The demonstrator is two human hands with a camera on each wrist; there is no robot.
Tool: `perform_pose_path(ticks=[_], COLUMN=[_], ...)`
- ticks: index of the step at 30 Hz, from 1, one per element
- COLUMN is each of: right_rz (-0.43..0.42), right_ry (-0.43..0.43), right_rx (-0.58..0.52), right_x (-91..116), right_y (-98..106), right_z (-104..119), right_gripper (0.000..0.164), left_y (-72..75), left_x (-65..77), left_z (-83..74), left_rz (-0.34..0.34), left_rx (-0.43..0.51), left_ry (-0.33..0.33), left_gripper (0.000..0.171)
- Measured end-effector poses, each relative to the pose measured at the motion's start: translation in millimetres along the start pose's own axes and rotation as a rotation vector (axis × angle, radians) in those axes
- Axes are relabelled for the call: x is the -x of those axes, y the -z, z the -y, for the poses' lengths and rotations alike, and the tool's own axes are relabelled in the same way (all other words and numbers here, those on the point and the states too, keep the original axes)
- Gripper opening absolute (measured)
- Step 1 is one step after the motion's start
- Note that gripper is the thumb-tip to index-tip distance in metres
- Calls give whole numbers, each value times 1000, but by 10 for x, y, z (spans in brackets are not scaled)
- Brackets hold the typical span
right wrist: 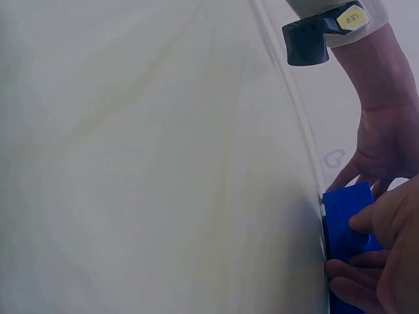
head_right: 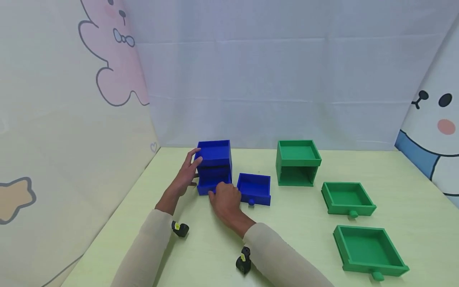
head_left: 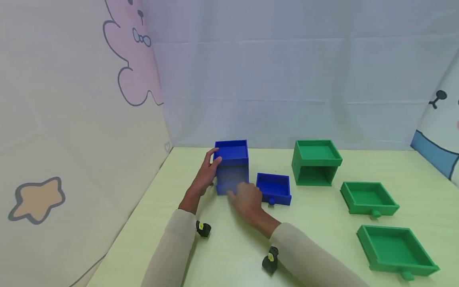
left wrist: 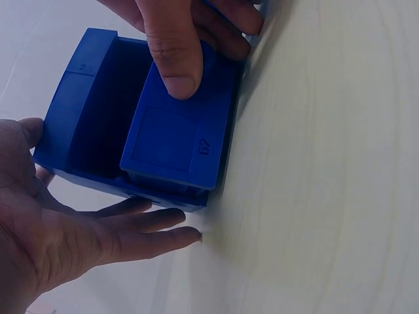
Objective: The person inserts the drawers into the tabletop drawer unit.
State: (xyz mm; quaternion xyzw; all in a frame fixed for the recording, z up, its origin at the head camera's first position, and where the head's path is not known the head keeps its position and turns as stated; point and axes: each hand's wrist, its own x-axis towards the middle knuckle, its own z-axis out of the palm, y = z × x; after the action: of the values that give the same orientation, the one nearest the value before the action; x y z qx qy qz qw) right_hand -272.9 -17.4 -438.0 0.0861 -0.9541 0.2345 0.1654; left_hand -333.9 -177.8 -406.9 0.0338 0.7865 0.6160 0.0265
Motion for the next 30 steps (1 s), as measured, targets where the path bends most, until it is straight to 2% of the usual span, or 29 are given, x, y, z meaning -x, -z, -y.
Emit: perform_pose_path(ticks=[12, 23, 30], right_rz=[-21, -35, -45], right_ry=[-8, -1, 1], right_rx=[-41, -68, -81], right_x=[-5, -28, -22], right_y=[17, 28, 6], right_z=[4, 44, 7], right_gripper=[60, 59, 58], left_y=[-9, 8, -23], left_x=[15, 32, -12], left_z=[-40, -37, 4], left_rz=[12, -10, -12], left_rx=[9, 32, 2], left_ry=[-16, -9, -7], left_gripper=[50, 49, 48])
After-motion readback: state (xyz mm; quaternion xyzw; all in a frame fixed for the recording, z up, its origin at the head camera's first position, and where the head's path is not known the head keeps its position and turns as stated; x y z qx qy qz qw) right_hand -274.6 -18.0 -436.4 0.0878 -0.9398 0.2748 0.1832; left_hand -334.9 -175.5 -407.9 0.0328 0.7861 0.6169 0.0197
